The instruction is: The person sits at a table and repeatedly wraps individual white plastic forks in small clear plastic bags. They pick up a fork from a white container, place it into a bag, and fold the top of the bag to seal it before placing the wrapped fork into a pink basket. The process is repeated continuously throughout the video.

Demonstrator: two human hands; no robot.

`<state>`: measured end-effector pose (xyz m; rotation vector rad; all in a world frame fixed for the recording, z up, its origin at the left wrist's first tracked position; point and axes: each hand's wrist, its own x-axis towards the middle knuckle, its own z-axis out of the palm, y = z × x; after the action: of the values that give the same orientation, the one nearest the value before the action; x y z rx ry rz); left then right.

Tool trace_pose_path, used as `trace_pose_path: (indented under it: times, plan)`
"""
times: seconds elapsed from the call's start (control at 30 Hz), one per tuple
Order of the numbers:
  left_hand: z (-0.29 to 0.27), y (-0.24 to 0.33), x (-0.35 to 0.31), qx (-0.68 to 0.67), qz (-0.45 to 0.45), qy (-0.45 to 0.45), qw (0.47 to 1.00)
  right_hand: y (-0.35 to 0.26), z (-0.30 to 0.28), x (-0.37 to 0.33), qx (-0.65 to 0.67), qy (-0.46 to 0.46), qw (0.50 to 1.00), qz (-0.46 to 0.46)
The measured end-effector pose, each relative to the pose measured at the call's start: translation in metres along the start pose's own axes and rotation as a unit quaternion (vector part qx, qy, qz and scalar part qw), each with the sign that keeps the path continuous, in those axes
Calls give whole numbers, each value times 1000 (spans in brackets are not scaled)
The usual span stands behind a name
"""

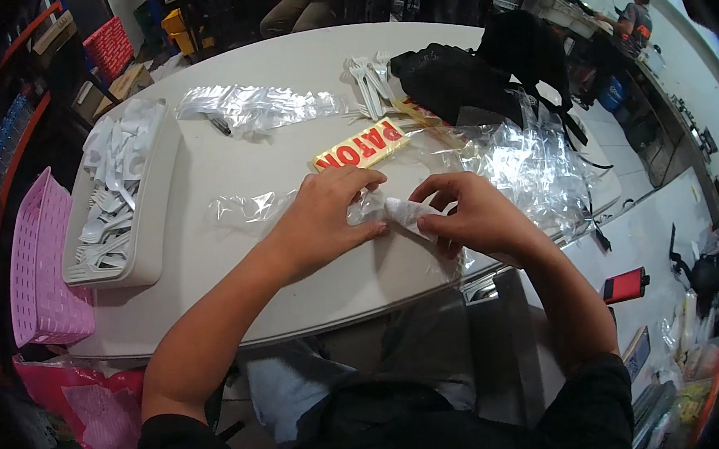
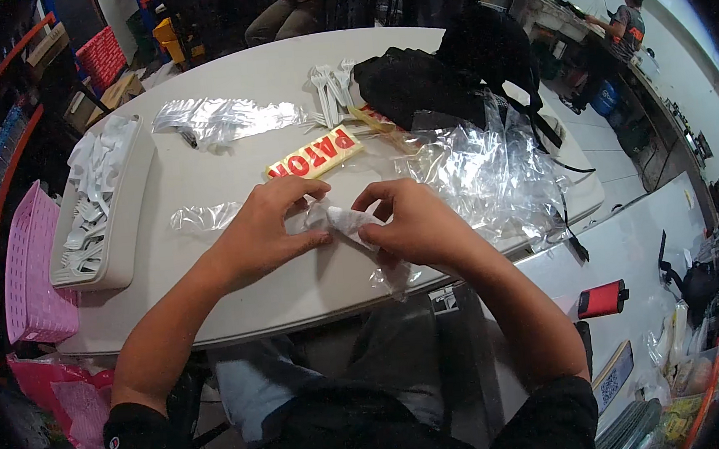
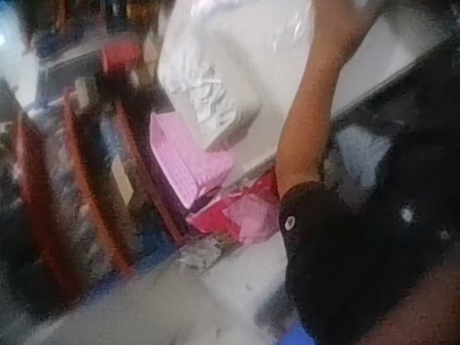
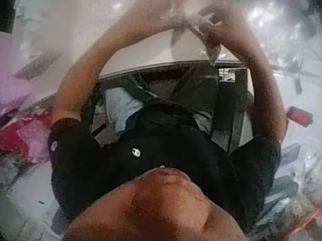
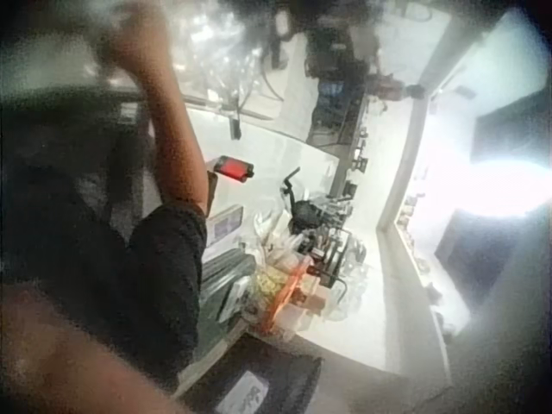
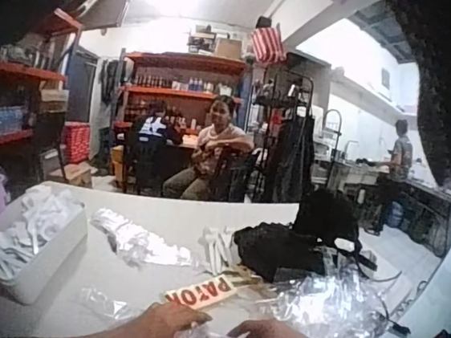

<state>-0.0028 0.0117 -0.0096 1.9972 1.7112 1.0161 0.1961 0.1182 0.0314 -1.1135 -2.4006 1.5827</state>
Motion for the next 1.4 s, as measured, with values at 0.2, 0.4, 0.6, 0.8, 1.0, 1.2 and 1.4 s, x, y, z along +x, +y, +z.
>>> trace_pose_path:
  times: [0.2,0.4,0.6,0.8,1.0,1.2,1.4]
  plan:
    - [-1,0,0,-19,-11,-12,1000,-1,3,3,-27,-7,999,-22]
    - [2,-4,1,4,52,7,999,-4,4,7,-26,-13,1000,-3]
    - [-2,2,-1,2,22,7,1000,-6,-1,10,47,-69,996,34]
    - [2,-2,-3,38,80,51,995,3,2,16,160,-66,985,19]
    - [-1,12,-1,70,106,131,983,4,5,13,203,-29,978,-42]
    - [-1,7,4,-56,2,220,974,13,14,16,218,15,972,-83]
    - [-2,4,-1,-136,-200,94,966,19,18,14,290,31,951,-104]
